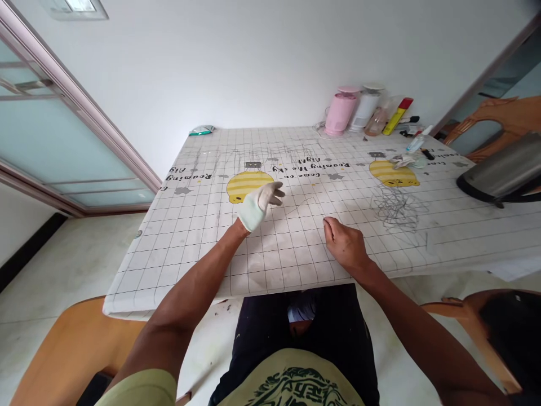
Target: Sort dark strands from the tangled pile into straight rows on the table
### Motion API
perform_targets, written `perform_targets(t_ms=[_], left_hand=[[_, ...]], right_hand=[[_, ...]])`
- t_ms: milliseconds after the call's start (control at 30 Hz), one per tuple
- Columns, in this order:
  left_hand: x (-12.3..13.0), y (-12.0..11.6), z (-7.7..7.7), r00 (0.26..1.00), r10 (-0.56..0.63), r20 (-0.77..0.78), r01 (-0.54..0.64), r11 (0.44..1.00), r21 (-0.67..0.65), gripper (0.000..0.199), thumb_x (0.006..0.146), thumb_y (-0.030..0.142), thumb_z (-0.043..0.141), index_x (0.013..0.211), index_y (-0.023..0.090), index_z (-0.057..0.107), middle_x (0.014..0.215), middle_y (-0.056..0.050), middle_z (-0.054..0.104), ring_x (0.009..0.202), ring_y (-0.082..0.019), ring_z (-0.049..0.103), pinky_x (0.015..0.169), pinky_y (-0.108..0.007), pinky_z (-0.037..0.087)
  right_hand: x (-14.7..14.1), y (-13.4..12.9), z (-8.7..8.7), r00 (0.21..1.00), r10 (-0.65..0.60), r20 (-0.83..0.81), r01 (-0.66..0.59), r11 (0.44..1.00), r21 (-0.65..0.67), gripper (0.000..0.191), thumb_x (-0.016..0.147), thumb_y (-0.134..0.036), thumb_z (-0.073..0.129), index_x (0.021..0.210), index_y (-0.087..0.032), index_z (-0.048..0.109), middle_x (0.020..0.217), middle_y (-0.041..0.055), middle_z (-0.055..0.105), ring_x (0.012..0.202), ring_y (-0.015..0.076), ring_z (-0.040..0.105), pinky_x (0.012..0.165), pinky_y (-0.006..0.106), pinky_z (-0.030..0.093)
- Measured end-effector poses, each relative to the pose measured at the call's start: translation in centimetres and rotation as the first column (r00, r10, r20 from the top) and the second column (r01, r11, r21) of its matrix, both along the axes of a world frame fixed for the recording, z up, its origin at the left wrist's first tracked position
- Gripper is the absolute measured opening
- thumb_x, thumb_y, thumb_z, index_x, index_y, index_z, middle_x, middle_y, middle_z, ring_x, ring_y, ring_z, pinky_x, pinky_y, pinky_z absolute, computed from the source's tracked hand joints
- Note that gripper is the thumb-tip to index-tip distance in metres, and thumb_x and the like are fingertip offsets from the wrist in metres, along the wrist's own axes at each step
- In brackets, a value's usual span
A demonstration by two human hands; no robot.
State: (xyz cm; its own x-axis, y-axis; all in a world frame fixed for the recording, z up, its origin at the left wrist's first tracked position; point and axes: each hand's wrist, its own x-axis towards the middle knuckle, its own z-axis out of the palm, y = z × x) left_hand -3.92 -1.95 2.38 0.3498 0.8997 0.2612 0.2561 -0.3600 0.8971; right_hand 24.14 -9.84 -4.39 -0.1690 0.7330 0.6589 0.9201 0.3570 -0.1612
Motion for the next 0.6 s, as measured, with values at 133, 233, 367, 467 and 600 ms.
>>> perform_targets(t_ms=[133, 233, 367, 467, 600], left_hand=[[1.6, 0.3, -0.6, 0.966, -0.001, -0.257, -0.011, 0.999, -0.046, 0.074, 0.094, 0.058, 0.068, 0.157, 0.021, 0.057, 0.137, -0.009, 0.075, 0.116, -0.027, 0.073, 0.108, -0.037, 0.053], [3.0, 0.5, -1.5, 0.849, -0.059, -0.526, 0.029, 0.997, -0.066, 0.065, 0.095, 0.045, 0.068, 0.156, 0.026, 0.059, 0.126, -0.005, 0.079, 0.107, -0.026, 0.073, 0.098, -0.036, 0.054], [2.9, 0.7, -2.5, 0.777, -0.068, -0.626, 0.113, 0.993, 0.033, 0.043, 0.103, 0.029, 0.051, 0.141, 0.023, 0.071, 0.131, -0.01, 0.078, 0.104, -0.028, 0.074, 0.091, -0.036, 0.052], [2.3, 0.8, -2.6, 0.81, -0.09, -0.579, 0.136, 0.99, 0.035, 0.038, 0.101, 0.029, 0.055, 0.134, 0.022, 0.073, 0.136, -0.011, 0.076, 0.102, -0.029, 0.074, 0.086, -0.036, 0.053], [1.9, 1.0, -2.7, 0.877, -0.11, -0.467, 0.125, 0.992, 0.0, 0.04, 0.102, 0.036, 0.057, 0.137, 0.021, 0.071, 0.125, -0.013, 0.078, 0.107, -0.031, 0.074, 0.083, -0.035, 0.055]], right_hand=[[-0.6, -0.3, 0.4, 1.0, 0.0, -0.009, -0.002, 0.989, -0.148, 0.047, 0.116, -0.035, 0.036, 0.102, -0.016, 0.076, 0.064, 0.0054, 0.069, 0.051, 0.0153, 0.054, 0.052, 0.031, 0.033], [-1.2, -0.4, 0.6, 0.999, 0.03, -0.043, -0.039, 0.976, -0.215, 0.048, 0.116, -0.038, 0.034, 0.104, -0.017, 0.076, 0.066, 0.0065, 0.069, 0.053, 0.0166, 0.054, 0.053, 0.032, 0.034], [-1.6, -0.4, 0.4, 0.995, 0.063, -0.075, -0.079, 0.968, -0.239, 0.049, 0.116, -0.038, 0.033, 0.103, -0.018, 0.076, 0.063, 0.0049, 0.064, 0.052, 0.0163, 0.05, 0.052, 0.032, 0.033], [-1.7, -0.4, 0.2, 0.993, 0.086, -0.075, -0.102, 0.962, -0.252, 0.048, 0.116, -0.037, 0.034, 0.103, -0.018, 0.075, 0.062, 0.0042, 0.061, 0.052, 0.0161, 0.048, 0.053, 0.032, 0.032], [-1.7, -0.5, 0.1, 0.993, 0.098, -0.063, -0.111, 0.959, -0.261, 0.049, 0.116, -0.037, 0.032, 0.105, -0.016, 0.075, 0.062, 0.0036, 0.06, 0.052, 0.0158, 0.048, 0.053, 0.032, 0.032]])
